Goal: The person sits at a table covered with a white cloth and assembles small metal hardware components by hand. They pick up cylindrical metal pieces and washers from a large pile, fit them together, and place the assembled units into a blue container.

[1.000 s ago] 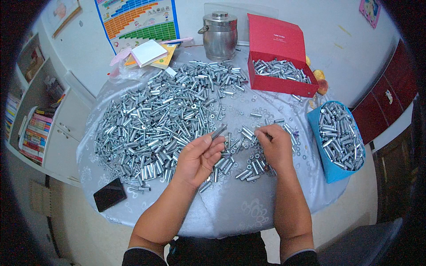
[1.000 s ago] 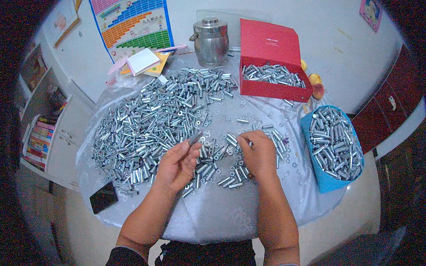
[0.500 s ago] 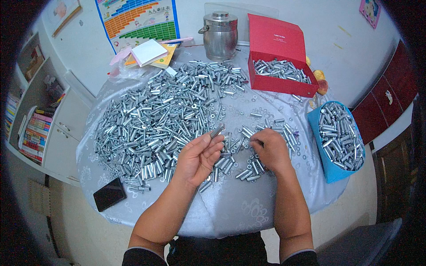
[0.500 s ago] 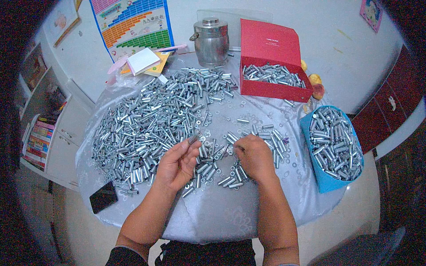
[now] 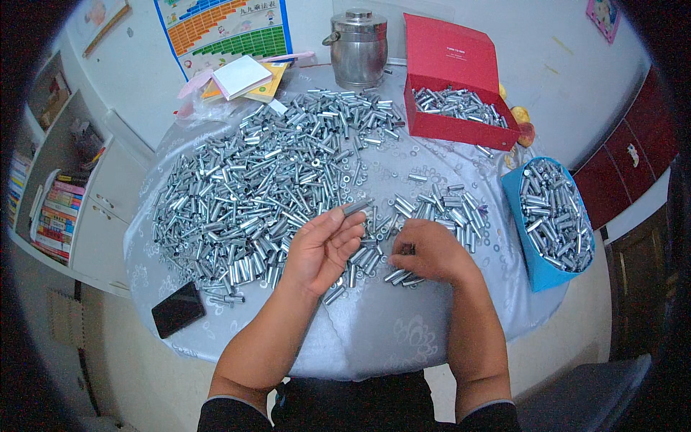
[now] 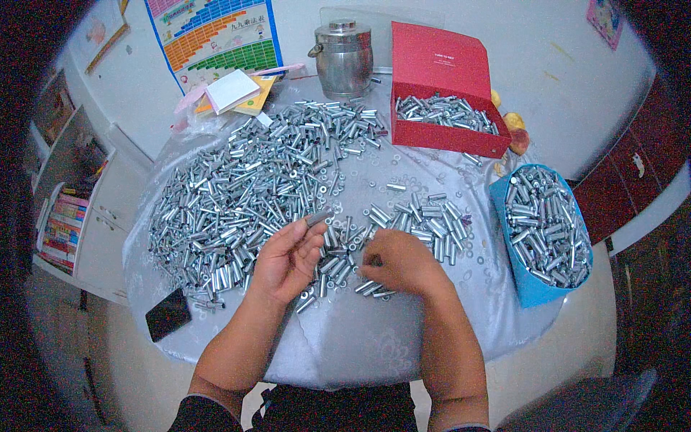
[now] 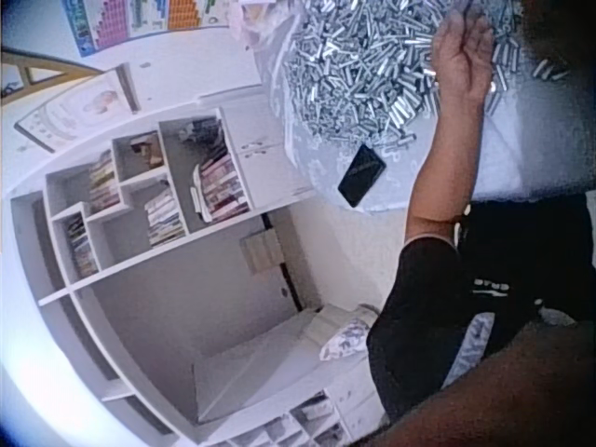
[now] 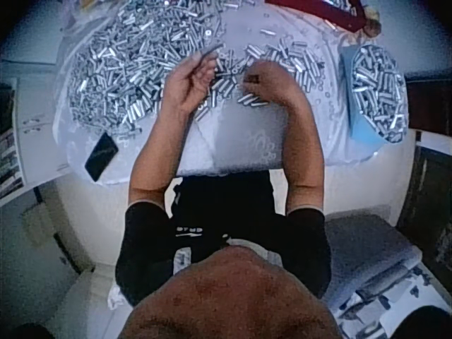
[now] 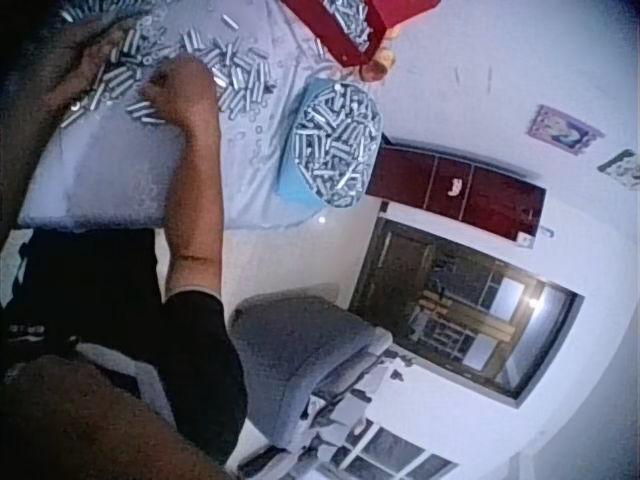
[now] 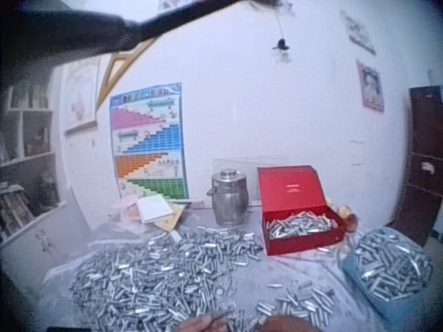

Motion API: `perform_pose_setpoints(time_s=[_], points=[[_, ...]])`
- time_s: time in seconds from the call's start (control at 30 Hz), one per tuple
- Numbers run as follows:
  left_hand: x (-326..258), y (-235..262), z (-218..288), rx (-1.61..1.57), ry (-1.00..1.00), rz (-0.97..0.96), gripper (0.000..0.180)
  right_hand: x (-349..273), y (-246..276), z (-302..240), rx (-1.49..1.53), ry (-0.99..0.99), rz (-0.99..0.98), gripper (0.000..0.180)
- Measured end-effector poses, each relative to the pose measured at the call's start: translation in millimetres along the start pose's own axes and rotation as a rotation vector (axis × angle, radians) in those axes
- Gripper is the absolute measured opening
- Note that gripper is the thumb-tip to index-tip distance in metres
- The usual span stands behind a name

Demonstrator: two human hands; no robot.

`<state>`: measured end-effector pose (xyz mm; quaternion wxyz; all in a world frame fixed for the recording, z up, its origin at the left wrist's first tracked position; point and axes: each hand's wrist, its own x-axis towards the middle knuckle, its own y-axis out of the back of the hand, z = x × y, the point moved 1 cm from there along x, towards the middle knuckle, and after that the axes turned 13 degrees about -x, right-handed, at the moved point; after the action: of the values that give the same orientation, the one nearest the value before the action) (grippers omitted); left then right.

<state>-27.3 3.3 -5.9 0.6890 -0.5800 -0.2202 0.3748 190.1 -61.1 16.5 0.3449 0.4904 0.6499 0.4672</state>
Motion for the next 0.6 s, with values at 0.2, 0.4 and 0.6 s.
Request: perform_pose_setpoints(time_s=[0.2, 0.4, 0.6], points=[[-0.4, -2.9, -1.9, 0.058, -0.024, 0.042, 0.029, -3.0, -1.1, -10.9, -0.093, 0.011, -0.041, 0.021], [0.2, -2.2, -3.4, 0.086, -0.01, 0.055, 0.031, -3.5, -7.8, -10.9, -0.075, 0.039, -0.055, 0.018], [-0.4, 0.2, -5.6, 0.211, 0.022, 0.05, 0.036, -1.4, 2.9, -8.7, 0.572, -0.237, 0.28, 0.012]])
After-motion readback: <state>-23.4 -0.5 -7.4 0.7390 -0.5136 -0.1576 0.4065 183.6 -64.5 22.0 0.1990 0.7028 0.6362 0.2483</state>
